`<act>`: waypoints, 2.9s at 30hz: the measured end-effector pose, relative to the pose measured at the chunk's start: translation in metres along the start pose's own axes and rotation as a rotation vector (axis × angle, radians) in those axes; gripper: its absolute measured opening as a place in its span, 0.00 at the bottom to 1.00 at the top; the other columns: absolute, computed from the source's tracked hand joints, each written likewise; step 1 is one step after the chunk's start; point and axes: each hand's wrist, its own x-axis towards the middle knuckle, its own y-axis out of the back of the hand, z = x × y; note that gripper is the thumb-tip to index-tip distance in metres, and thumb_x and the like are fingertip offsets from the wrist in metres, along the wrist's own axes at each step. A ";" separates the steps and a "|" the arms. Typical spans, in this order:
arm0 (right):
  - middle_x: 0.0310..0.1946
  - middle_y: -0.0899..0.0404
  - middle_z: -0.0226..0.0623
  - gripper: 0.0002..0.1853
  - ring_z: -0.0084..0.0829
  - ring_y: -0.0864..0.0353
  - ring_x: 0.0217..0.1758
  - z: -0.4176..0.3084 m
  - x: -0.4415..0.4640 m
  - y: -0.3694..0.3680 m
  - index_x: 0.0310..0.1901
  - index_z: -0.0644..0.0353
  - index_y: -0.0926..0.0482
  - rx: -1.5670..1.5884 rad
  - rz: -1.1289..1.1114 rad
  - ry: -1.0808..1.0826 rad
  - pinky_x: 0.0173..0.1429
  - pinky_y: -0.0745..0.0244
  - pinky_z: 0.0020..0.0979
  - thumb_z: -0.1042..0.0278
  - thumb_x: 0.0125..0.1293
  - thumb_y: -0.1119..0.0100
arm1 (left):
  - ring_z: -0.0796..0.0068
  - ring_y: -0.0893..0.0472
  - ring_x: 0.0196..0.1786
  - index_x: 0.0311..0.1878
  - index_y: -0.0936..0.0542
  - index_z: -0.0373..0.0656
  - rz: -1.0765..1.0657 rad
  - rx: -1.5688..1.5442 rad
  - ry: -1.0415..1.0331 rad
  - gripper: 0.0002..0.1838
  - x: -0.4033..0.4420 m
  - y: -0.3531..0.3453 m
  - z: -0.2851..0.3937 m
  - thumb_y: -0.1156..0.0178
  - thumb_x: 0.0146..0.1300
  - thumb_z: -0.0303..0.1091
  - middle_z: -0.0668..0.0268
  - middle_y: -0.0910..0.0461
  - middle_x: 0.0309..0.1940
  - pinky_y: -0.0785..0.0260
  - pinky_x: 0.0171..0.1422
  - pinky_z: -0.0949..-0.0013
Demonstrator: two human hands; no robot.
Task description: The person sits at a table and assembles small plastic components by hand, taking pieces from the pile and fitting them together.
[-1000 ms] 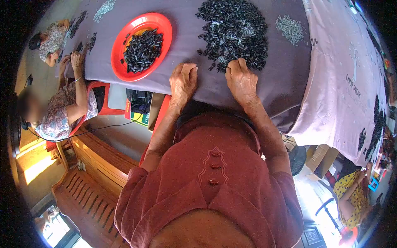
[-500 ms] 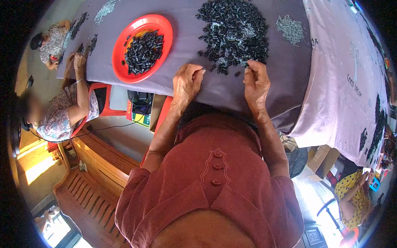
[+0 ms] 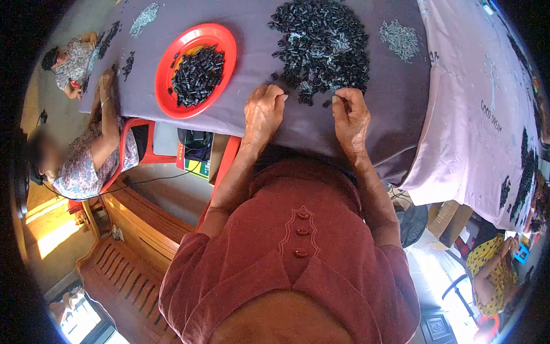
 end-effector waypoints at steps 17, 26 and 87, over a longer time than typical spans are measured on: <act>0.14 0.37 0.25 0.03 0.13 0.42 0.14 -0.002 0.001 0.003 0.27 0.61 0.35 0.365 0.112 -0.128 0.17 0.45 0.14 0.74 0.50 0.51 | 0.65 0.35 0.29 0.21 0.32 0.40 -0.193 0.215 -0.308 0.04 0.002 -0.023 0.049 0.49 0.41 0.30 0.62 0.37 0.22 0.42 0.33 0.67; 0.16 0.35 0.26 0.02 0.14 0.39 0.14 -0.002 0.000 -0.001 0.27 0.62 0.34 0.260 0.079 -0.117 0.17 0.42 0.15 0.76 0.50 0.52 | 0.75 0.29 0.28 0.29 0.29 0.36 -0.336 -1.202 0.351 0.08 0.003 -0.006 0.035 0.45 0.42 0.22 0.64 0.28 0.22 0.36 0.32 0.75; 0.22 0.34 0.30 0.04 0.17 0.35 0.22 -0.043 -0.009 0.018 0.26 0.63 0.30 0.033 -0.405 0.043 0.23 0.40 0.17 0.80 0.46 0.49 | 0.86 0.33 0.25 0.29 0.29 0.35 -0.253 -1.403 0.408 0.04 -0.025 0.016 0.049 0.49 0.48 0.20 0.70 0.30 0.24 0.39 0.30 0.84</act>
